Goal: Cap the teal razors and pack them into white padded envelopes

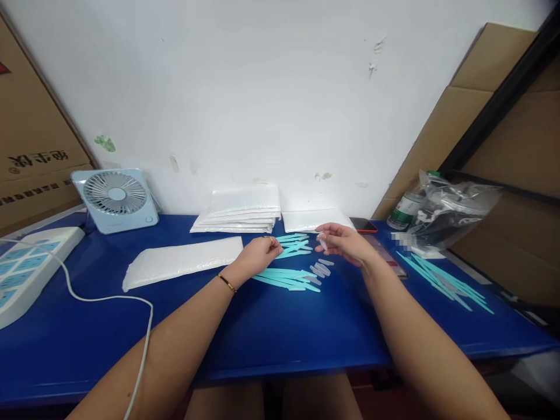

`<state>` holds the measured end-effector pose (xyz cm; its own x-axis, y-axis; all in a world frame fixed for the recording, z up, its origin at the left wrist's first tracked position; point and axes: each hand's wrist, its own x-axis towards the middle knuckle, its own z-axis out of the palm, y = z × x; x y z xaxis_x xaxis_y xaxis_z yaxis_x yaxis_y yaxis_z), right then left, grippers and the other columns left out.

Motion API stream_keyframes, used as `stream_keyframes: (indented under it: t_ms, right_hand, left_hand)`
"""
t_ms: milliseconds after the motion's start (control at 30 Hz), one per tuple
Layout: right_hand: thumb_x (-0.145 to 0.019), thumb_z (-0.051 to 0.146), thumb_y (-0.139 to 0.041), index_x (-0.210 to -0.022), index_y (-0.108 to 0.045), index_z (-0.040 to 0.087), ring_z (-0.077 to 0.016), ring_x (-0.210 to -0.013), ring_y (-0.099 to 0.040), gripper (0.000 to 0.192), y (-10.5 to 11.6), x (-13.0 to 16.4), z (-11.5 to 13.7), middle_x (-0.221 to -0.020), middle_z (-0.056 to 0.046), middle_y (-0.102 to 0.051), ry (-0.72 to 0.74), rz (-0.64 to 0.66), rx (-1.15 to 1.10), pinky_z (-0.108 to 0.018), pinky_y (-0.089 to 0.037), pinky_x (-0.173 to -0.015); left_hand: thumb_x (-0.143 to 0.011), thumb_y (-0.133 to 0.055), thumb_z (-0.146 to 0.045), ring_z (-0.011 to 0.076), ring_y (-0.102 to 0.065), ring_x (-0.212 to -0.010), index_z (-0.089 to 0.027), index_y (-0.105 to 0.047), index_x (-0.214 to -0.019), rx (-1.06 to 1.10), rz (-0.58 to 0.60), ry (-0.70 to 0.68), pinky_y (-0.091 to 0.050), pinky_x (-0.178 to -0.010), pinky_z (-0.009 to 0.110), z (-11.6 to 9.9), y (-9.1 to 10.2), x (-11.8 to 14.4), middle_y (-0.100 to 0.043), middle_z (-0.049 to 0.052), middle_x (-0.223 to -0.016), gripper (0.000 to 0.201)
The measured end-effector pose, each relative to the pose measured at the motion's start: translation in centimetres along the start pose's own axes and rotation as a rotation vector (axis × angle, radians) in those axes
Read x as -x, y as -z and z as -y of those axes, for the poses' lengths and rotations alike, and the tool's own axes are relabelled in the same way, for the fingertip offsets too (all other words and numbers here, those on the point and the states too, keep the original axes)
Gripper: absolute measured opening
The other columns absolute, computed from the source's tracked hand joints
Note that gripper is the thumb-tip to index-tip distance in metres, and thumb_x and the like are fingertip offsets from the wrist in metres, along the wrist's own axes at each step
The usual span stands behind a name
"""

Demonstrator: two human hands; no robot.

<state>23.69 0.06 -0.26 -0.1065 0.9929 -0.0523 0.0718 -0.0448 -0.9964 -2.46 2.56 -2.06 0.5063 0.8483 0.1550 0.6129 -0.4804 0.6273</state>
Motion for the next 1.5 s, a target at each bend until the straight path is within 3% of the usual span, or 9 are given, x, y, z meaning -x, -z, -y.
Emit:
stream_keyframes:
  t_ms: [133,300,400,667,900,1100,1233,1367,1500]
  right_hand:
    - [-0.062,0.032,-0.079,-0.087,-0.065,0.016,-0.0103,-0.061,-0.062,0.033,-0.5,-0.4,-0.6,-0.069,-0.001,-0.067,0.084,-0.017,0.037,-0.02,-0.047,-0.054]
    - [-0.058,0.032,-0.08,-0.08,-0.07,0.016,-0.0189,-0.083,-0.067,0.029,-0.7,-0.5,-0.6,-0.081,-0.005,-0.072,0.217,-0.052,0.07,-0.034,-0.051,-0.083]
    - [-0.061,0.033,-0.078,-0.079,-0.071,0.017,-0.0217,-0.091,-0.066,0.025,-0.8,-0.3,-0.4,-0.089,-0.007,-0.073,0.283,-0.057,0.152,-0.039,-0.049,-0.089]
    - [-0.062,0.032,-0.077,-0.106,-0.064,0.018,-0.0192,-0.087,-0.067,0.047,-1.3,-0.4,-0.6,-0.094,-0.007,-0.071,0.304,0.04,0.181,-0.035,-0.054,-0.083]
    - [-0.064,0.027,-0.075,-0.103,-0.064,0.019,-0.0175,-0.088,-0.067,0.041,-2.7,-0.6,-1.4,-0.099,-0.005,-0.071,0.278,0.144,0.182,-0.031,-0.054,-0.082]
    - [-0.065,0.029,-0.073,-0.105,-0.066,0.022,-0.0193,-0.091,-0.066,0.041,-2.1,-1.3,-1.8,-0.099,-0.004,-0.07,0.299,0.053,0.278,-0.034,-0.053,-0.081]
    - [-0.065,0.03,-0.07,-0.088,-0.072,0.023,-0.0188,-0.08,-0.062,0.024,0.2,-1.1,-1.3,-0.086,-0.003,-0.069,0.324,-0.111,0.686,-0.031,-0.049,-0.073]
    - [-0.06,0.027,-0.071,-0.071,-0.071,0.02,-0.0146,-0.06,-0.056,0.013,1.9,-0.4,-0.9,-0.067,-0.001,-0.066,0.073,0.075,0.914,-0.025,-0.042,-0.055]
    - [-0.058,0.021,-0.071,-0.063,-0.067,0.019,-0.0139,-0.058,-0.056,0.006,2.0,-0.4,-1.3,-0.064,-0.001,-0.065,0.02,0.136,0.917,-0.023,-0.04,-0.052]
  left_hand:
    - [-0.084,-0.042,-0.043,0.0153,-0.057,-0.062,-0.019,-0.058,-0.082,0.056,0.016,0.025,-0.036,-0.054,0.025,0.0,0.1,0.1,-0.063,0.001,-0.068,0.029]
    - [-0.085,-0.041,-0.044,0.0148,-0.059,-0.062,-0.019,-0.056,-0.082,0.104,0.034,0.043,-0.039,-0.054,0.024,0.1,0.0,0.1,-0.064,0.001,-0.074,0.029]
    - [-0.085,-0.041,-0.045,0.0146,-0.057,-0.062,-0.019,-0.056,-0.082,0.11,0.017,0.039,-0.038,-0.053,0.024,0.2,0.0,0.0,-0.064,0.002,-0.076,0.03]
    - [-0.084,-0.042,-0.045,0.0144,-0.056,-0.064,-0.018,-0.057,-0.082,0.13,0.021,0.028,-0.038,-0.054,0.025,0.4,0.0,-0.1,-0.065,0.002,-0.078,0.031]
    - [-0.086,-0.04,-0.043,0.0149,-0.056,-0.065,-0.019,-0.058,-0.085,0.11,0.037,-0.015,-0.04,-0.059,0.026,0.0,-0.4,0.0,-0.064,0.002,-0.076,0.03]
    - [-0.077,-0.059,-0.035,0.0226,-0.055,-0.098,-0.021,-0.059,-0.105,-0.114,-0.162,-0.073,-0.042,-0.082,0.032,-0.9,-0.1,0.4,-0.061,0.006,-0.107,0.031]
    - [-0.075,-0.061,-0.039,0.0207,-0.058,-0.089,-0.023,-0.066,-0.089,-0.159,0.093,-0.169,-0.04,-0.076,0.029,-1.0,0.1,0.8,-0.065,0.003,-0.093,0.021]
    - [-0.077,-0.058,-0.035,0.0176,-0.059,-0.074,-0.022,-0.066,-0.074,-0.168,0.182,-0.139,-0.038,-0.066,0.026,-0.7,-0.3,0.8,-0.066,0.002,-0.079,0.015]
    - [-0.079,-0.053,-0.033,0.0169,-0.058,-0.069,-0.022,-0.065,-0.071,-0.132,0.173,-0.105,-0.036,-0.058,0.025,-0.4,-0.3,0.7,-0.067,0.003,-0.079,0.019]
